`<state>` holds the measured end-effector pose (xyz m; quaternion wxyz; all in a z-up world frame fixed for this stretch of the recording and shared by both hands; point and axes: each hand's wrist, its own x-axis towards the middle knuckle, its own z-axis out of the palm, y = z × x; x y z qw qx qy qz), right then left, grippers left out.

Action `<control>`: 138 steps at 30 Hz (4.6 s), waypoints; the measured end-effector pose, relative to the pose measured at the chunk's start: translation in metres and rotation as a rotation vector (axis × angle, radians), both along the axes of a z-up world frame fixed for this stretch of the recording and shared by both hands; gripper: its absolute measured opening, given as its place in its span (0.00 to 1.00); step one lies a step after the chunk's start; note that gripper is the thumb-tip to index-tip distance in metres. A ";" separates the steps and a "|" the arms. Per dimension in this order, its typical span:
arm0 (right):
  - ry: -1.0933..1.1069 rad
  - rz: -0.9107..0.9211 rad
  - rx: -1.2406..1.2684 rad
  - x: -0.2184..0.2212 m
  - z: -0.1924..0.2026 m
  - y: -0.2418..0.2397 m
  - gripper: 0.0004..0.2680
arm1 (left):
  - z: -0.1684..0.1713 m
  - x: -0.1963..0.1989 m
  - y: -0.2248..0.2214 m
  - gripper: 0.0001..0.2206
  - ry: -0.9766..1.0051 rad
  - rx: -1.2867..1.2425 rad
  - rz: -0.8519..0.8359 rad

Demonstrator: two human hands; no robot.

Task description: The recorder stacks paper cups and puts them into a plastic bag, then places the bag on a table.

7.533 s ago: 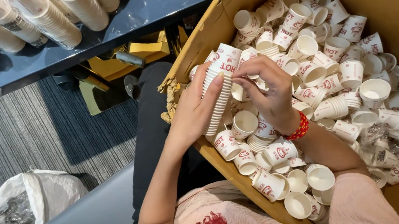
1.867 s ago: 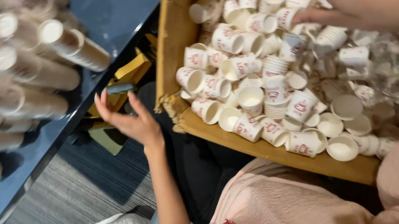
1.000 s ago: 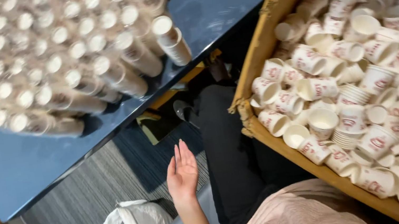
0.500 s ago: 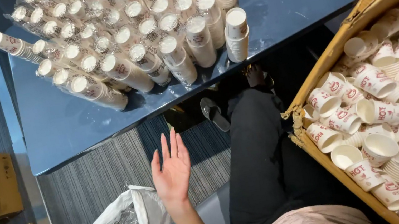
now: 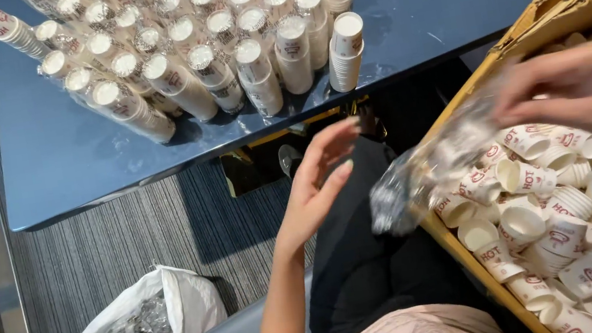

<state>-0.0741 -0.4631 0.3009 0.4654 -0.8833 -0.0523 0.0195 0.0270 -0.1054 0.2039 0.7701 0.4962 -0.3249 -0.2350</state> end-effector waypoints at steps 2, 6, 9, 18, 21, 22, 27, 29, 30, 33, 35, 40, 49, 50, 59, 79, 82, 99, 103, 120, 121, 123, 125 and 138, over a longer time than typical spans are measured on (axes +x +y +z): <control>0.163 0.171 0.281 0.036 0.027 0.070 0.07 | 0.019 0.010 -0.018 0.24 -0.330 0.067 0.179; 0.300 0.243 0.579 0.089 -0.002 0.106 0.07 | 0.006 0.031 -0.043 0.23 0.013 -0.164 0.033; 0.360 0.267 0.808 0.114 -0.031 0.096 0.06 | -0.015 0.041 -0.051 0.20 0.322 -0.342 -0.083; -0.009 -0.032 0.549 0.159 -0.055 0.058 0.05 | -0.019 0.059 -0.082 0.09 0.410 -0.320 -0.028; -0.183 0.001 0.448 0.180 -0.049 0.053 0.05 | -0.002 0.069 -0.102 0.11 0.312 -0.292 0.187; -0.220 -0.012 0.428 0.184 -0.046 0.055 0.06 | 0.001 0.072 -0.108 0.10 0.249 -0.293 0.330; -0.283 -0.068 0.301 0.214 -0.061 0.054 0.06 | 0.003 0.081 -0.132 0.09 0.118 -0.214 0.704; -0.355 -0.068 0.151 0.225 -0.070 0.049 0.05 | 0.002 0.085 -0.136 0.08 0.103 -0.130 0.841; -0.366 -0.074 0.158 0.229 -0.076 0.045 0.05 | 0.000 0.086 -0.137 0.08 0.091 -0.127 0.835; -0.340 -0.137 -0.072 0.232 -0.085 0.040 0.06 | -0.011 0.087 -0.142 0.08 -0.169 0.059 1.012; -0.212 0.009 0.348 0.229 -0.078 0.050 0.04 | -0.022 0.090 -0.147 0.06 -0.149 0.042 1.063; 0.028 -0.069 0.514 0.236 -0.081 0.053 0.04 | -0.028 0.096 -0.153 0.05 -0.047 -0.085 0.988; 0.143 -0.100 0.647 0.235 -0.074 0.059 0.05 | -0.017 0.091 -0.156 0.06 -0.172 0.003 1.132; 0.144 -0.112 0.678 0.229 -0.061 0.067 0.05 | -0.013 0.090 -0.157 0.06 -0.195 -0.029 1.146; 0.217 -0.130 0.564 0.261 -0.126 0.046 0.04 | -0.025 0.088 -0.151 0.05 -0.320 0.214 1.201; 0.511 -0.113 0.327 0.245 -0.155 0.071 0.05 | -0.063 0.064 -0.123 0.07 -0.229 0.715 1.036; 0.496 -0.100 0.353 0.221 -0.135 0.082 0.06 | -0.050 0.049 -0.115 0.10 -0.356 0.416 1.020; -0.512 0.130 0.019 -0.002 -0.028 0.131 0.02 | 0.000 -0.059 -0.044 0.04 -0.138 -0.155 0.602; -0.585 0.357 -0.068 -0.013 -0.025 0.144 0.09 | -0.001 -0.071 -0.024 0.07 -0.322 -0.033 0.674; -0.418 0.412 -0.171 -0.023 -0.026 0.148 0.08 | 0.016 -0.093 -0.009 0.30 -0.429 -0.028 0.602; -0.486 0.394 -0.155 -0.022 -0.022 0.145 0.07 | 0.015 -0.092 -0.009 0.41 -0.399 -0.041 0.442; -0.567 0.352 -0.151 -0.021 -0.012 0.140 0.06 | 0.004 -0.092 -0.012 0.53 -0.380 -0.060 0.258; -0.570 0.234 -0.143 -0.023 0.002 0.136 0.05 | -0.016 -0.091 -0.020 0.43 -0.351 0.222 0.307; -0.729 0.331 -0.200 -0.036 -0.031 0.176 0.26 | -0.013 -0.091 -0.034 0.09 -0.350 0.023 0.851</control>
